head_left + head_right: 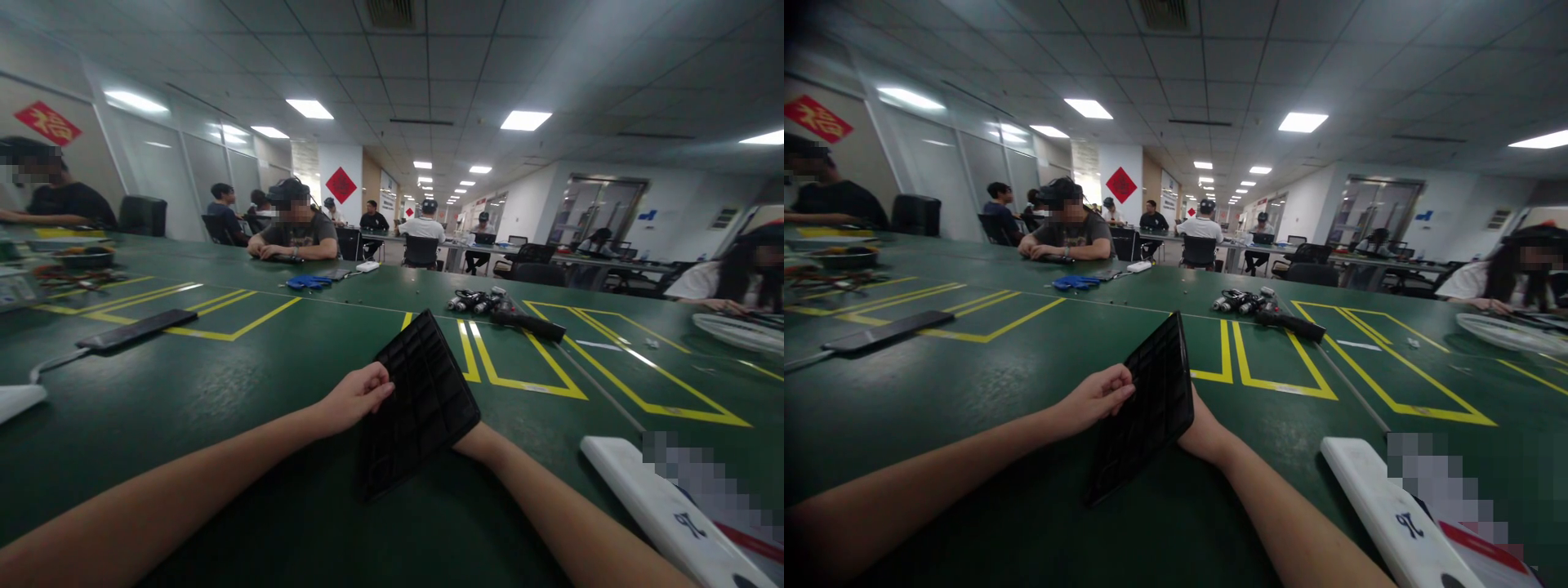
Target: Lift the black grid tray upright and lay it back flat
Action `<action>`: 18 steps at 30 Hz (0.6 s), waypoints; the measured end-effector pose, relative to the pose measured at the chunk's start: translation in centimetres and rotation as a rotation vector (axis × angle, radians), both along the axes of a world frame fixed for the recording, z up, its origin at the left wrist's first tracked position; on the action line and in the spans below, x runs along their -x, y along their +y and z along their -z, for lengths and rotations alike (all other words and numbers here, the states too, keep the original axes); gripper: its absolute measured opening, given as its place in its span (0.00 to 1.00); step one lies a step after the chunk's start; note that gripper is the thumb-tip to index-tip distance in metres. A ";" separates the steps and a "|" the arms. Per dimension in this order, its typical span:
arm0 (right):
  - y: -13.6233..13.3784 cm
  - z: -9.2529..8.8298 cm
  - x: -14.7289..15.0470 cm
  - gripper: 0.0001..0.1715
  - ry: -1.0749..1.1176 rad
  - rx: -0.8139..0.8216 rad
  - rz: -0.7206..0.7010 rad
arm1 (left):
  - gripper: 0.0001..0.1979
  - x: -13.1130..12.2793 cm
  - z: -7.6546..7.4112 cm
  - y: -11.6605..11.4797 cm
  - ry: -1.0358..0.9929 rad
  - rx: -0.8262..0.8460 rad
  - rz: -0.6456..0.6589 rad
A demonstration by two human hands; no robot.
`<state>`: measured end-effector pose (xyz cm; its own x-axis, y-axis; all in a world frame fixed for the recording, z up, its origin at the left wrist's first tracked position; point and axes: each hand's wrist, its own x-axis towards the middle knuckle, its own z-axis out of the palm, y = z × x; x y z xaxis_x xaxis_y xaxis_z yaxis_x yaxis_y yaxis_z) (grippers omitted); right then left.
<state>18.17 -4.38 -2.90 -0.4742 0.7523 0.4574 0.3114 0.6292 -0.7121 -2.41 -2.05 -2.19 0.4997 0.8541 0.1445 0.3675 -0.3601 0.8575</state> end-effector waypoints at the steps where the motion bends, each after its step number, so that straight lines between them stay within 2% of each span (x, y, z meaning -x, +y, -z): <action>1: 0.0 0.0 0.0 0.29 0.000 -0.003 0.000 | 0.10 0.0 -0.1 0.0 0.004 0.014 0.004; 7: 0.4 0.4 0.0 0.29 0.013 -0.007 0.005 | 0.10 0.4 -0.3 0.2 -0.037 0.133 0.049; 18: 0.1 -0.2 -0.3 0.21 0.025 0.019 -0.008 | 0.11 -0.1 -0.5 0.3 0.032 0.099 0.020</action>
